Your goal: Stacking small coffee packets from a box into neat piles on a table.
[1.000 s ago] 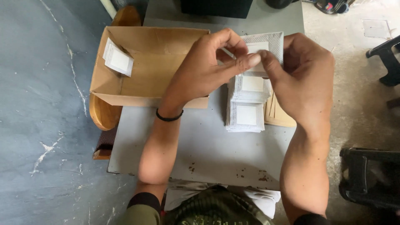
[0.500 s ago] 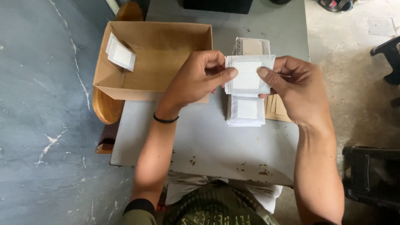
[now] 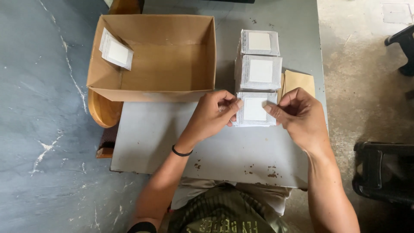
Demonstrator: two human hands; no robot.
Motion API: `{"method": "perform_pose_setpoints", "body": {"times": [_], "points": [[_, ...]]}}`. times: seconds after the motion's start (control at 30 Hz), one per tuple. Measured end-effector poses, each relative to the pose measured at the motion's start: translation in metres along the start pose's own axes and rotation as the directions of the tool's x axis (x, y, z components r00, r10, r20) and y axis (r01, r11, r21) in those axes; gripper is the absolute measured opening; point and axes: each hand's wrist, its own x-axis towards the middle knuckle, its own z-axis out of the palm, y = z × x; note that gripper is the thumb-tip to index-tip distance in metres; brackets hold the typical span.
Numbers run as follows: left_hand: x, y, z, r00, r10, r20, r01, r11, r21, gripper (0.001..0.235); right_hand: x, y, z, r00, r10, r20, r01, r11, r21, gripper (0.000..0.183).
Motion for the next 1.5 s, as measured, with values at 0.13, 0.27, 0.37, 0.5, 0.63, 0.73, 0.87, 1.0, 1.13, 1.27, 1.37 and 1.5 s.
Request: {"method": "perform_pose_setpoints", "body": {"times": [0.13, 0.27, 0.37, 0.5, 0.63, 0.73, 0.87, 1.0, 1.13, 1.27, 1.37, 1.5], "points": [[-0.004, 0.002, 0.003, 0.998, -0.06, -0.023, 0.06, 0.998, 0.001, 0.023, -0.002, 0.007, -0.002, 1.0, 0.016, 0.012, -0.015, 0.999, -0.03, 0.023], [-0.002, 0.0, 0.004, 0.996, -0.072, -0.05, 0.073, 0.997, 0.034, 0.023, 0.0, 0.012, 0.0, 1.0, 0.025, -0.004, -0.025, 0.999, -0.042, 0.023], [0.001, -0.005, 0.005, 0.996, -0.062, -0.063, 0.067, 0.995, 0.079, 0.023, 0.0, 0.017, 0.001, 0.999, 0.031, -0.016, -0.031, 0.998, -0.045, 0.024], [0.004, -0.009, 0.007, 0.995, 0.004, -0.1, 0.01, 0.991, 0.135, 0.02, 0.004, 0.026, 0.001, 0.999, 0.035, -0.017, -0.036, 0.997, -0.062, 0.022], [0.005, -0.013, 0.007, 0.994, 0.005, -0.109, 0.011, 0.989, 0.15, 0.019, 0.005, 0.03, 0.001, 0.999, 0.035, -0.023, -0.036, 0.997, -0.069, 0.022], [0.005, -0.014, 0.007, 0.993, -0.009, -0.121, 0.027, 0.988, 0.149, 0.019, 0.006, 0.035, 0.002, 0.999, 0.023, -0.032, -0.025, 0.998, -0.056, 0.023], [0.005, -0.017, 0.007, 0.992, 0.0, -0.13, 0.02, 0.988, 0.155, 0.018, 0.004, 0.036, 0.003, 0.999, 0.029, -0.031, -0.031, 0.998, -0.047, 0.023], [0.005, -0.023, 0.007, 0.99, -0.005, -0.144, 0.026, 0.99, 0.14, 0.017, 0.004, 0.039, 0.003, 0.999, 0.021, -0.038, -0.022, 0.999, -0.034, 0.022], [0.005, -0.021, 0.008, 0.987, 0.003, -0.158, 0.019, 0.99, 0.14, 0.017, 0.004, 0.041, 0.002, 0.999, 0.025, -0.035, -0.026, 0.999, -0.026, 0.023], [0.004, -0.02, 0.008, 0.987, 0.003, -0.158, 0.023, 0.987, 0.158, 0.018, 0.003, 0.037, 0.002, 0.999, 0.022, -0.028, -0.024, 0.999, -0.045, 0.022], [0.002, -0.017, 0.008, 0.985, 0.022, -0.17, 0.009, 0.984, 0.175, 0.019, 0.003, 0.034, 0.001, 0.999, 0.024, -0.026, -0.026, 0.997, -0.066, 0.022], [-0.003, -0.006, 0.008, 0.984, 0.054, -0.17, -0.011, 0.97, 0.242, 0.022, 0.002, 0.025, 0.003, 0.999, 0.033, -0.034, -0.036, 0.996, -0.085, 0.021]]}}
